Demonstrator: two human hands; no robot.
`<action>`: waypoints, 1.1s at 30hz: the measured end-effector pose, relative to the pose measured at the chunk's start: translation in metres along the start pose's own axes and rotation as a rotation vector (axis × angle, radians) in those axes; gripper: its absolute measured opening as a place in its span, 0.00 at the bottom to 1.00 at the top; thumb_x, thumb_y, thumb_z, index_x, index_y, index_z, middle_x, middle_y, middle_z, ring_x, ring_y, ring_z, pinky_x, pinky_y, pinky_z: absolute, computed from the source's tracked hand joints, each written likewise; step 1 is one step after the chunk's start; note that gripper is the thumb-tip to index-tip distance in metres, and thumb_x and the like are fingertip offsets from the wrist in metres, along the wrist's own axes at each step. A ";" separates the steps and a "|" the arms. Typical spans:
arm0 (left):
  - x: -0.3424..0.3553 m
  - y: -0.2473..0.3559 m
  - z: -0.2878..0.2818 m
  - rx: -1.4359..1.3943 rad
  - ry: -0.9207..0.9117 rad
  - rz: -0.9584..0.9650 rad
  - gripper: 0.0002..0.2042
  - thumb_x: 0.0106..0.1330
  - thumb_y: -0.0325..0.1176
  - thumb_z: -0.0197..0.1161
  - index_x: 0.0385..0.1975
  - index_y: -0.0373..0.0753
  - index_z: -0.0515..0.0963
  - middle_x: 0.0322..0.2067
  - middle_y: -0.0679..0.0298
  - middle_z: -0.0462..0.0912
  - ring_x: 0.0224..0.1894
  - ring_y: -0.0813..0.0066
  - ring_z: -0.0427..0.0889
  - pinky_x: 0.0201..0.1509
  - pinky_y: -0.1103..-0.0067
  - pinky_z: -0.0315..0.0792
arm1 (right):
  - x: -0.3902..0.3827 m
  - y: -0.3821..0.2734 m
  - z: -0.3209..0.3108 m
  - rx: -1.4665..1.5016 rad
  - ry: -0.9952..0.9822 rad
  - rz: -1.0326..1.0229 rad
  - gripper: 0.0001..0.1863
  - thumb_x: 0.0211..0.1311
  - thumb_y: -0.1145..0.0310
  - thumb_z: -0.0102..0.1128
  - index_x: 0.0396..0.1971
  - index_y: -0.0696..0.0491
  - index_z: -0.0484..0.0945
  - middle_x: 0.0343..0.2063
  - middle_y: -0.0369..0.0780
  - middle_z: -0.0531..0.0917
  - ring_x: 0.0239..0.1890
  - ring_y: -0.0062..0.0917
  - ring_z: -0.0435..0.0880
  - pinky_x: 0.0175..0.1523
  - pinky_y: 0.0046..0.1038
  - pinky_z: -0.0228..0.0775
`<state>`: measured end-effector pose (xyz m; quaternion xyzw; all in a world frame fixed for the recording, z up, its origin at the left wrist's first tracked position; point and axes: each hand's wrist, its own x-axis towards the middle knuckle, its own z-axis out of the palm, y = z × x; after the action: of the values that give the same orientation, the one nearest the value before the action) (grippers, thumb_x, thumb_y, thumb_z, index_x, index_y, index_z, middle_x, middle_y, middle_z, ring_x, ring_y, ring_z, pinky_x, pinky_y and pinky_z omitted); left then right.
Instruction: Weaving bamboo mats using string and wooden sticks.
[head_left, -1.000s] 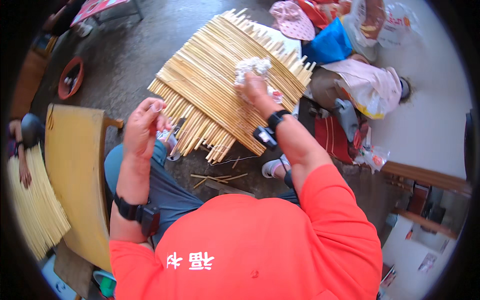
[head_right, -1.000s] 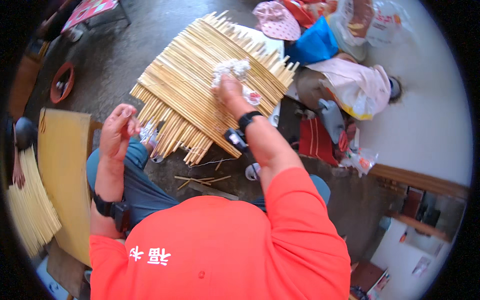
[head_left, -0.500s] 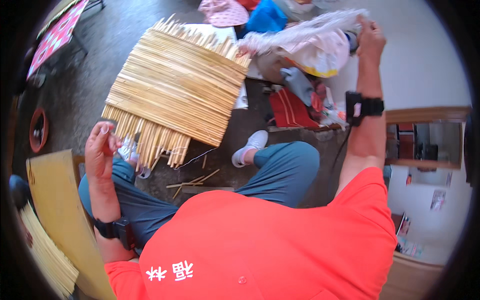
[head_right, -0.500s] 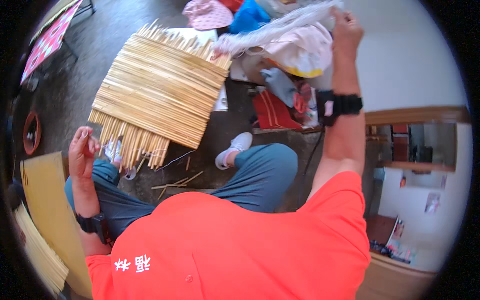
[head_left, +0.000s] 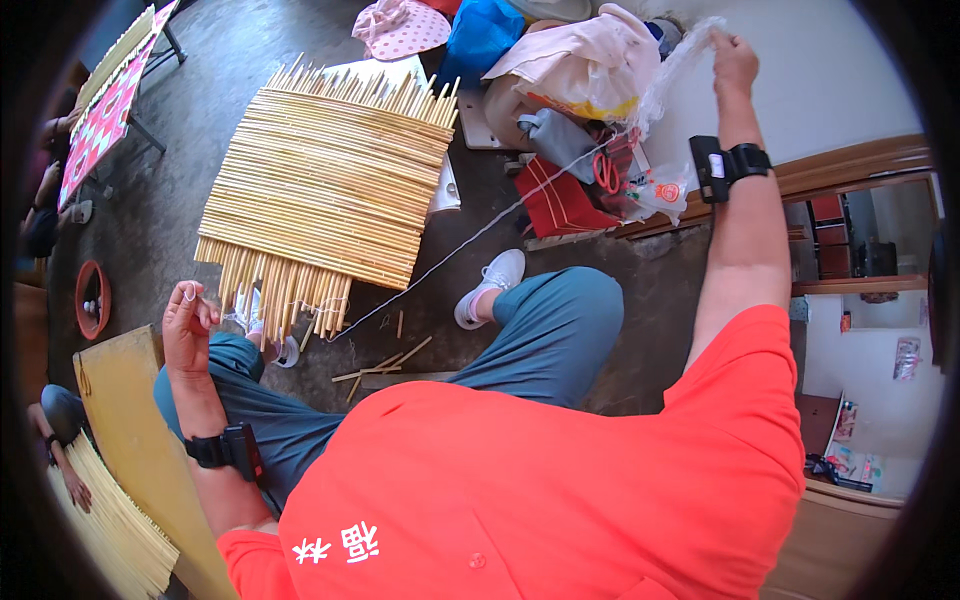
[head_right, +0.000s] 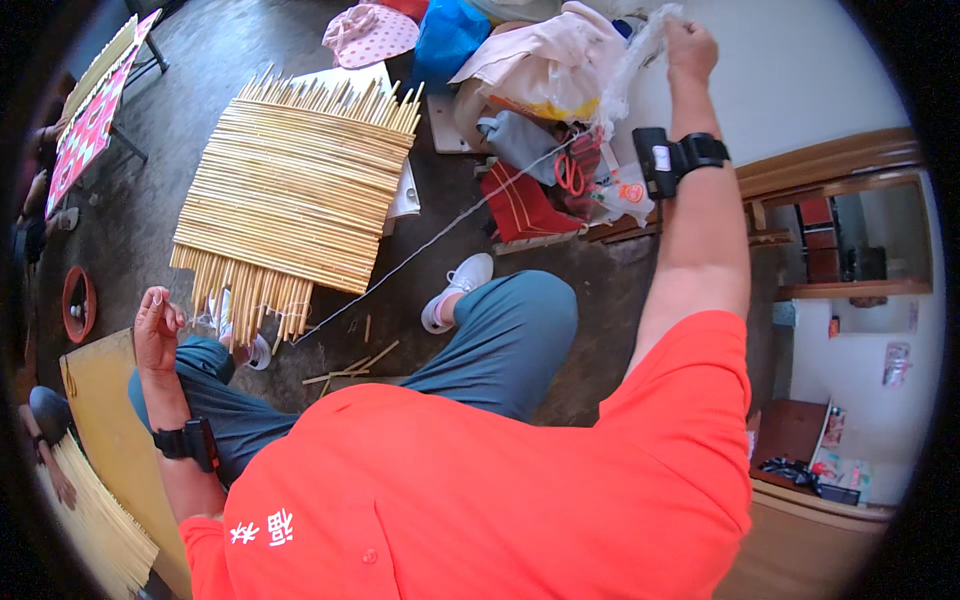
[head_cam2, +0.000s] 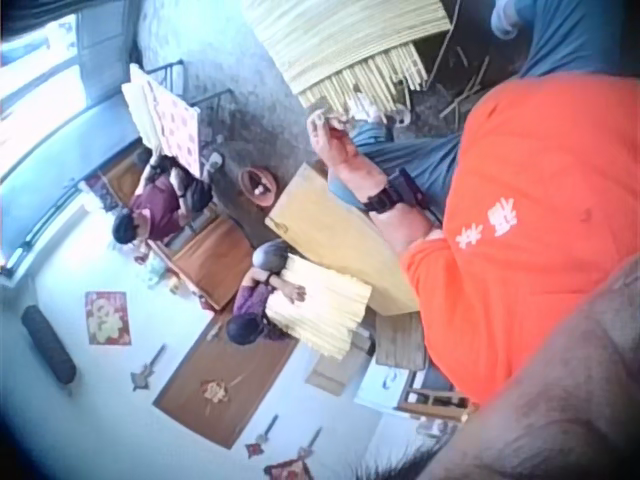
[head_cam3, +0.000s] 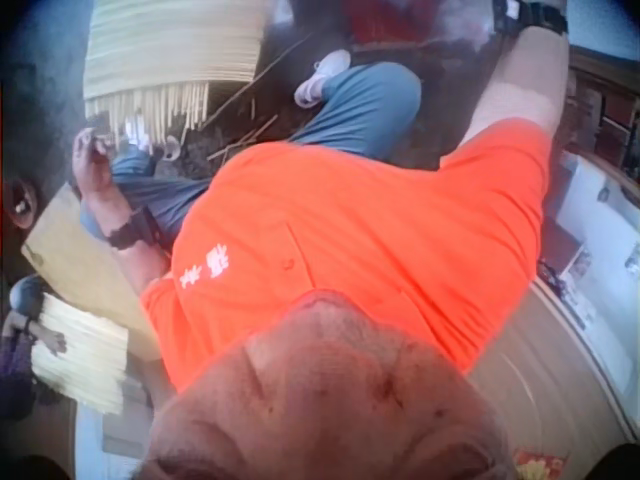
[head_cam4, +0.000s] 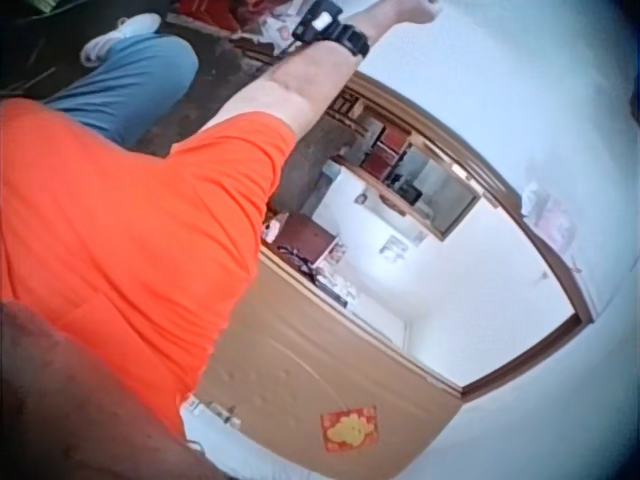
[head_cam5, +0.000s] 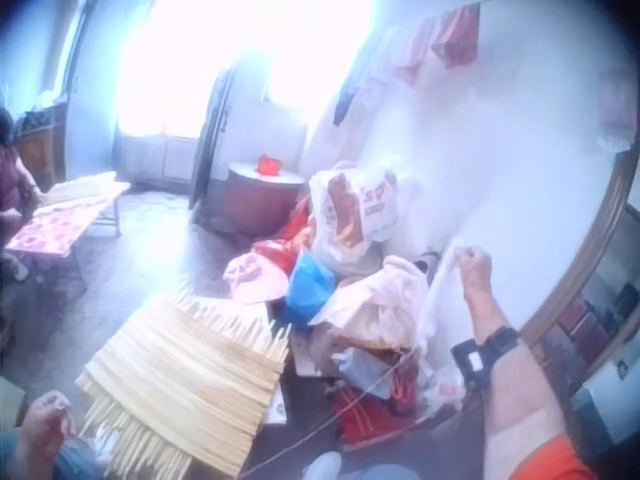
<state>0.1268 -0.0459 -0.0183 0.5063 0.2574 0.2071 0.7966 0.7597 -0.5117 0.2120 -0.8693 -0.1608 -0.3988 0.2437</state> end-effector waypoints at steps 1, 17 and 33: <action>-0.002 0.000 -0.004 -0.006 0.015 0.009 0.07 0.67 0.34 0.52 0.34 0.37 0.71 0.12 0.69 0.67 0.17 0.80 0.69 0.26 0.84 0.67 | -0.018 0.006 0.007 0.044 -0.090 0.058 0.21 0.45 0.49 0.59 0.25 0.56 0.81 0.22 0.46 0.81 0.27 0.38 0.80 0.35 0.33 0.69; -0.064 0.027 0.061 -0.048 0.015 -0.023 0.08 0.65 0.34 0.54 0.37 0.37 0.73 0.20 0.67 0.76 0.23 0.81 0.78 0.25 0.86 0.70 | -0.232 -0.130 -0.006 0.799 -1.056 0.493 0.09 0.56 0.63 0.58 0.32 0.52 0.79 0.18 0.29 0.74 0.13 0.10 0.63 0.16 0.16 0.53; -0.113 0.033 0.100 -0.349 -0.217 -0.091 0.10 0.68 0.34 0.49 0.39 0.34 0.72 0.16 0.58 0.78 0.21 0.70 0.81 0.16 0.85 0.71 | -0.407 -0.392 -0.107 1.506 -2.012 0.551 0.12 0.55 0.67 0.58 0.37 0.57 0.77 0.16 0.28 0.72 0.13 0.08 0.62 0.15 0.15 0.47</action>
<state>0.0980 -0.1700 0.0701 0.3679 0.1532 0.1568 0.9037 0.2520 -0.2798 0.0741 -0.4395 -0.2732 0.6811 0.5180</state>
